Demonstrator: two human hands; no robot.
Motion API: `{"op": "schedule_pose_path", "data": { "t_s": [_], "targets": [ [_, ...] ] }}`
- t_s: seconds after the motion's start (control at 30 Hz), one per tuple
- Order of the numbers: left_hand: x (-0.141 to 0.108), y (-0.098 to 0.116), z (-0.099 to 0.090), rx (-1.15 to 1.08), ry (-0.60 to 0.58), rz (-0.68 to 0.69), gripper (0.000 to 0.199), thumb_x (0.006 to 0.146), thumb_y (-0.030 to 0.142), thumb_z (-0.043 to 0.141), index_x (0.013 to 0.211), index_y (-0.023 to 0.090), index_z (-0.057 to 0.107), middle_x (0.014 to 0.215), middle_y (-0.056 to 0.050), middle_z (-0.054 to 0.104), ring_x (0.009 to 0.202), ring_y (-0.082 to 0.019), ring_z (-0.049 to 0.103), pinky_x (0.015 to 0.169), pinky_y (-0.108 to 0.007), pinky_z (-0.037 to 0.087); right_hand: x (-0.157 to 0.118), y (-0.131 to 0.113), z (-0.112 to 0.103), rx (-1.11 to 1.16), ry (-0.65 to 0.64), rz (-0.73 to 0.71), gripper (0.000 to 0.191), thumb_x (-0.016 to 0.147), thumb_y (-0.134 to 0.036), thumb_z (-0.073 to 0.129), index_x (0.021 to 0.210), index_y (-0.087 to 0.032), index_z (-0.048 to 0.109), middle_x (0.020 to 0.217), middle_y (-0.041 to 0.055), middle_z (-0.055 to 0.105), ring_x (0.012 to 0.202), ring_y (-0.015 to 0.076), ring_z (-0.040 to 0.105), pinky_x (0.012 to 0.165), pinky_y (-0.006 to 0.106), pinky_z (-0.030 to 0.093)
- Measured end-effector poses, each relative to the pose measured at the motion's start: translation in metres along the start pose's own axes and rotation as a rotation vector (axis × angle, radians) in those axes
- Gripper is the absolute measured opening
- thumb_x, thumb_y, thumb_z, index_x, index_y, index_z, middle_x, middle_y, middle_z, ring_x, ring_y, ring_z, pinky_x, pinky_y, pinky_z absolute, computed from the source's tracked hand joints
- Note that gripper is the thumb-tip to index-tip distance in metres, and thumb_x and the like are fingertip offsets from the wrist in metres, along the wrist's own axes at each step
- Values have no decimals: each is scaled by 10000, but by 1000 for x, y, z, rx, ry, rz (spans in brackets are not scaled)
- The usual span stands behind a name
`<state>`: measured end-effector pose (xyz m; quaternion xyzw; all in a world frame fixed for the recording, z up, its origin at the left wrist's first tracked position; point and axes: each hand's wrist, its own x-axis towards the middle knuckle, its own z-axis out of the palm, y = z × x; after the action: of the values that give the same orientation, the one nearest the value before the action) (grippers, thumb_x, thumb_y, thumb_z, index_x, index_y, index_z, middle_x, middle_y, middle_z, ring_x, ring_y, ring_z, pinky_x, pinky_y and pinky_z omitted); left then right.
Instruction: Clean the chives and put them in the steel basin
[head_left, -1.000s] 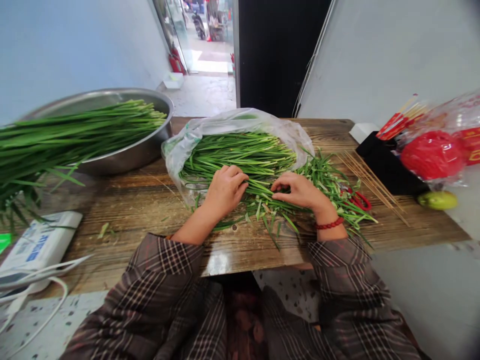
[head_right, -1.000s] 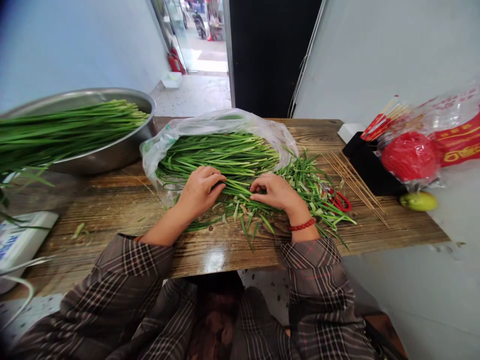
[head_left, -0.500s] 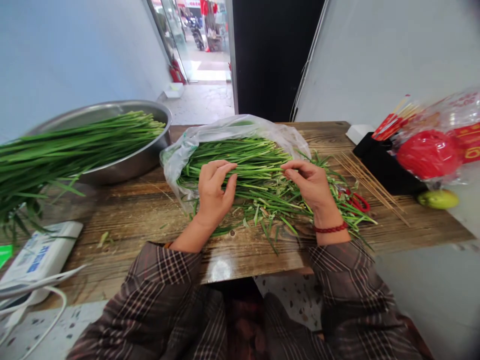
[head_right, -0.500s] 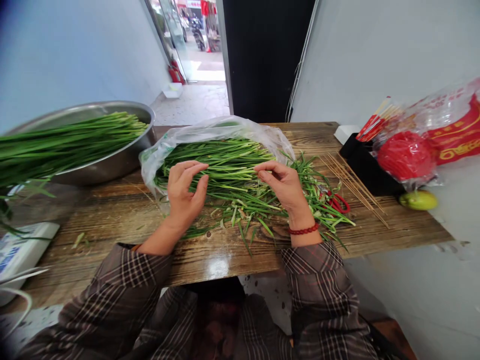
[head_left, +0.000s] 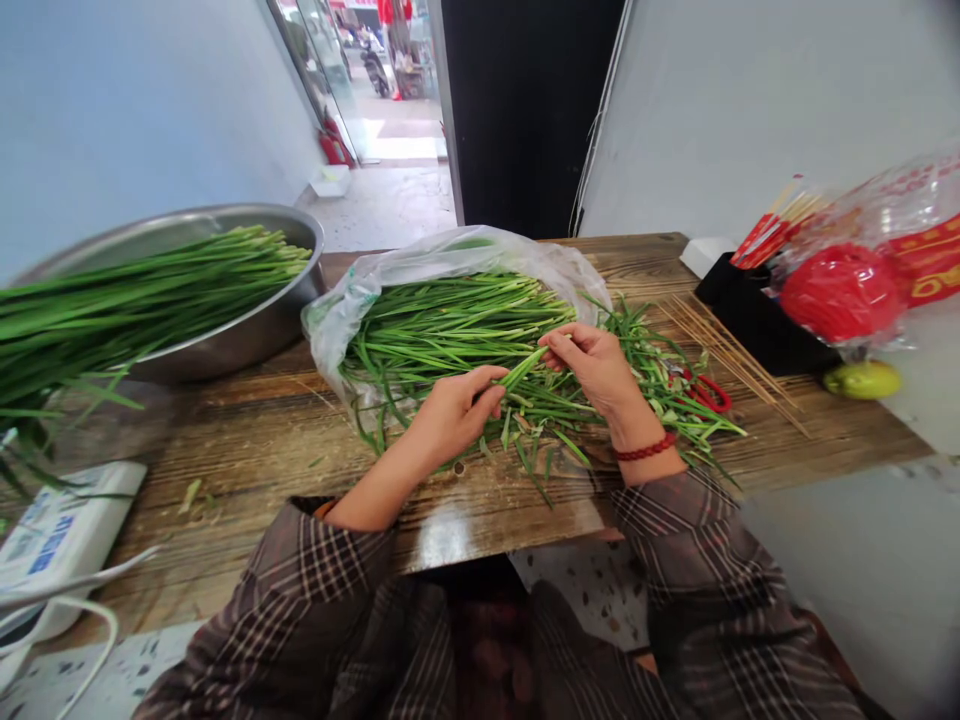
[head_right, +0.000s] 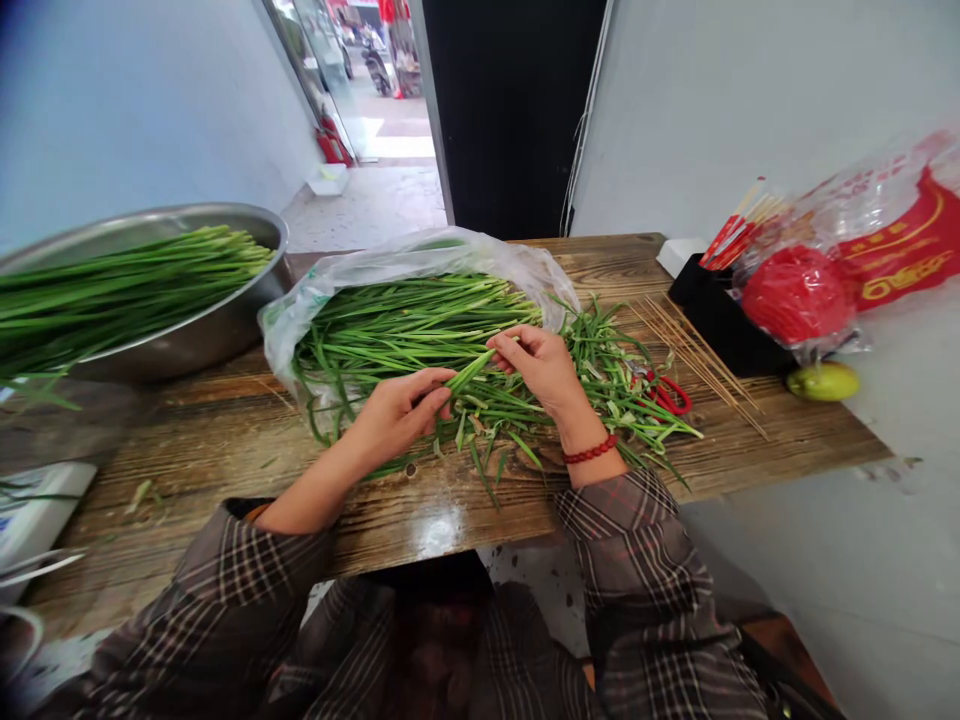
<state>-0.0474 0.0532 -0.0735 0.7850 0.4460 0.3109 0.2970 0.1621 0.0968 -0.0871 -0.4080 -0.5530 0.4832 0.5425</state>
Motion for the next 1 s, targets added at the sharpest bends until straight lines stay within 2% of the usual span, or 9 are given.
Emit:
{"op": "schedule_pose_path", "data": {
  "t_s": [0.1,0.2,0.27,0.43,0.5,0.57,0.67,0.77,1.0],
  "targets": [
    [3,-9,2,-49,11,-66,255,897,289,460,1029,174,645,661,27,655,483,-103,547,529,-233,444,-1,3,4,-38,-58,-24,362,768,-555,672,813,-198,703,681,5,695,607,106,631,574,229,513],
    [6,-12,2,-100,74,-85,230,853,289,524,1008,159,632,741,-3,690,642,-133,629,633,-250,496,-3,5,10,-75,-59,-59,350,796,-546,648,831,-201,697,693,5,699,624,115,649,603,244,535],
    [7,-9,3,-195,58,-115,234,856,306,526,1002,148,616,768,-19,697,676,-140,649,659,-257,512,-5,6,14,-99,-58,-78,347,808,-543,638,842,-202,696,690,5,700,622,120,654,610,253,544],
    [7,-2,8,-346,-12,-202,227,885,318,488,742,154,552,653,-7,647,521,-90,595,532,-197,461,-10,5,18,-122,-122,-98,346,845,-534,600,858,-204,703,702,14,697,633,132,654,612,267,539],
    [7,-1,9,-388,6,-227,205,882,311,488,752,159,532,639,-1,638,476,-83,575,474,-184,428,-11,4,18,-122,-137,-106,337,866,-524,573,912,-213,694,737,16,693,671,137,655,627,271,532],
    [7,-1,11,-407,21,-243,180,877,306,492,771,163,518,628,7,633,434,-76,555,430,-174,390,-11,5,20,-137,-140,-132,300,835,-474,633,996,-223,668,785,9,679,698,133,642,638,267,519],
    [6,0,12,-399,23,-250,168,870,301,507,769,168,501,607,21,620,409,-68,539,410,-166,360,-11,7,22,-206,-150,-210,368,767,-344,720,1100,-235,608,805,-16,630,684,111,591,628,249,485],
    [6,0,13,-355,29,-239,165,870,298,507,764,173,492,588,37,592,393,-62,496,409,-175,335,-12,7,22,-264,-198,-264,394,782,-260,678,1153,-237,545,787,-30,601,674,104,566,617,238,463],
    [7,-1,15,-65,135,-101,161,857,239,501,713,168,504,564,55,463,528,-82,401,525,-214,305,-15,4,23,-437,-192,-376,425,757,-147,612,1152,-232,479,779,-36,601,697,114,588,687,261,484]
  ]
}}
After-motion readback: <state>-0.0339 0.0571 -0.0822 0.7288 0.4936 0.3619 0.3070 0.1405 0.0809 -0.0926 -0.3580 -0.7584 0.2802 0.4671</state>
